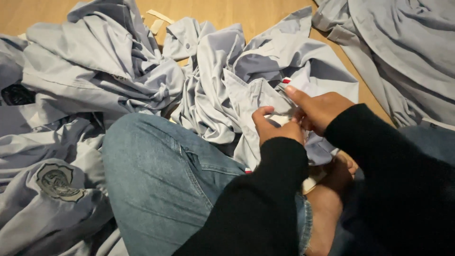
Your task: Trimming loose threads from a pile of light blue shirts using scissors as part of a quality control process.
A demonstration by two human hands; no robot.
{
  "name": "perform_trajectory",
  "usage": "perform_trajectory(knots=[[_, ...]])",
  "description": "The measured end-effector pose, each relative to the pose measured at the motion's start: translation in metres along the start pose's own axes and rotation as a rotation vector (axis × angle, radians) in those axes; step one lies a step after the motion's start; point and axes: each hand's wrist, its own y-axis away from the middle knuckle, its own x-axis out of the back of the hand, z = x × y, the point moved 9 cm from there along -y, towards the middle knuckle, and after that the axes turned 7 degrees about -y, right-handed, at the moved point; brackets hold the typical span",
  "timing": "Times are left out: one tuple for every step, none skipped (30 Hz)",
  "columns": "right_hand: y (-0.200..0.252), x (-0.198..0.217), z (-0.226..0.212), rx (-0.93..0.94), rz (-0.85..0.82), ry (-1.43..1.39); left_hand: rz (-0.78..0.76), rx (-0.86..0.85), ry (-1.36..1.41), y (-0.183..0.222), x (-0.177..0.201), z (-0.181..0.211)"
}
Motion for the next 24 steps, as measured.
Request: perform_trajectory(knots=[[-0.007, -0.004, 0.006, -0.002, 0.002, -0.001, -0.003, -0.001, -0.002, 0.003, 0.001, 0.001], [-0.014, -0.005, 0.005, 0.066, 0.036, 0.01, 0.006, -0.009, -0.023, 0.007, 0.003, 0.002], [-0.019, -0.006, 0.004, 0.135, 0.069, 0.021, 0.016, -0.017, -0.043, 0.011, 0.005, 0.004], [-0.02, -0.007, 0.001, 0.134, 0.07, 0.02, 0.015, -0.019, -0.044, 0.012, 0.003, 0.003], [-0.02, -0.003, -0.005, 0.163, 0.128, 0.049, 0.011, 0.009, -0.015, 0.012, 0.001, 0.0], [-0.019, 0.001, -0.011, 0.192, 0.186, 0.078, 0.007, 0.037, 0.013, 0.013, -0.001, -0.002], [-0.017, 0.002, -0.013, 0.195, 0.186, 0.078, 0.009, 0.035, 0.014, 0.006, -0.004, -0.008], [-0.014, 0.004, -0.015, 0.189, 0.215, 0.083, 0.023, 0.036, 0.002, -0.001, -0.005, -0.014], [-0.011, 0.007, -0.015, 0.182, 0.243, 0.088, 0.037, 0.038, -0.011, -0.008, -0.007, -0.022], [-0.015, 0.005, -0.013, 0.182, 0.243, 0.088, 0.038, 0.038, -0.011, -0.01, -0.007, -0.026], [-0.02, 0.003, -0.013, 0.186, 0.238, 0.201, 0.034, 0.014, -0.005, -0.013, -0.009, -0.027], [-0.024, 0.001, -0.012, 0.189, 0.232, 0.314, 0.029, -0.009, 0.002, -0.015, -0.01, -0.029], [-0.03, -0.002, -0.006, 0.191, 0.233, 0.313, 0.03, -0.011, 0.002, -0.016, -0.013, -0.03], [-0.036, -0.005, -0.001, 0.186, 0.224, 0.361, 0.041, -0.015, -0.037, -0.017, -0.016, -0.03], [-0.042, -0.01, 0.007, 0.178, 0.212, 0.411, 0.051, -0.013, -0.077, -0.018, -0.018, -0.033], [-0.048, -0.013, 0.013, 0.177, 0.21, 0.411, 0.052, -0.011, -0.077, -0.024, -0.019, -0.037], [-0.055, -0.015, 0.019, 0.186, 0.196, 0.327, 0.08, 0.014, -0.059, -0.029, -0.017, -0.042], [-0.062, -0.018, 0.025, 0.194, 0.181, 0.243, 0.109, 0.039, -0.041, -0.034, -0.016, -0.047], [-0.074, -0.02, 0.036, 0.191, 0.182, 0.242, 0.106, 0.038, -0.044, -0.036, -0.015, -0.044], [-0.087, -0.024, 0.047, 0.193, 0.147, 0.149, 0.092, 0.119, 0.097, -0.036, -0.016, -0.05], [-0.1, -0.029, 0.058, 0.195, 0.111, 0.056, 0.079, 0.201, 0.239, -0.036, -0.018, -0.055], [-0.081, -0.024, 0.049, 0.192, 0.112, 0.055, 0.077, 0.202, 0.237, -0.04, -0.019, -0.056], [-0.064, -0.022, 0.043, 0.151, 0.073, -0.079, 0.039, 0.247, 0.373, -0.044, -0.025, -0.059], [-0.046, -0.021, 0.036, 0.109, 0.034, -0.213, -0.001, 0.291, 0.509, -0.047, -0.031, -0.062]])
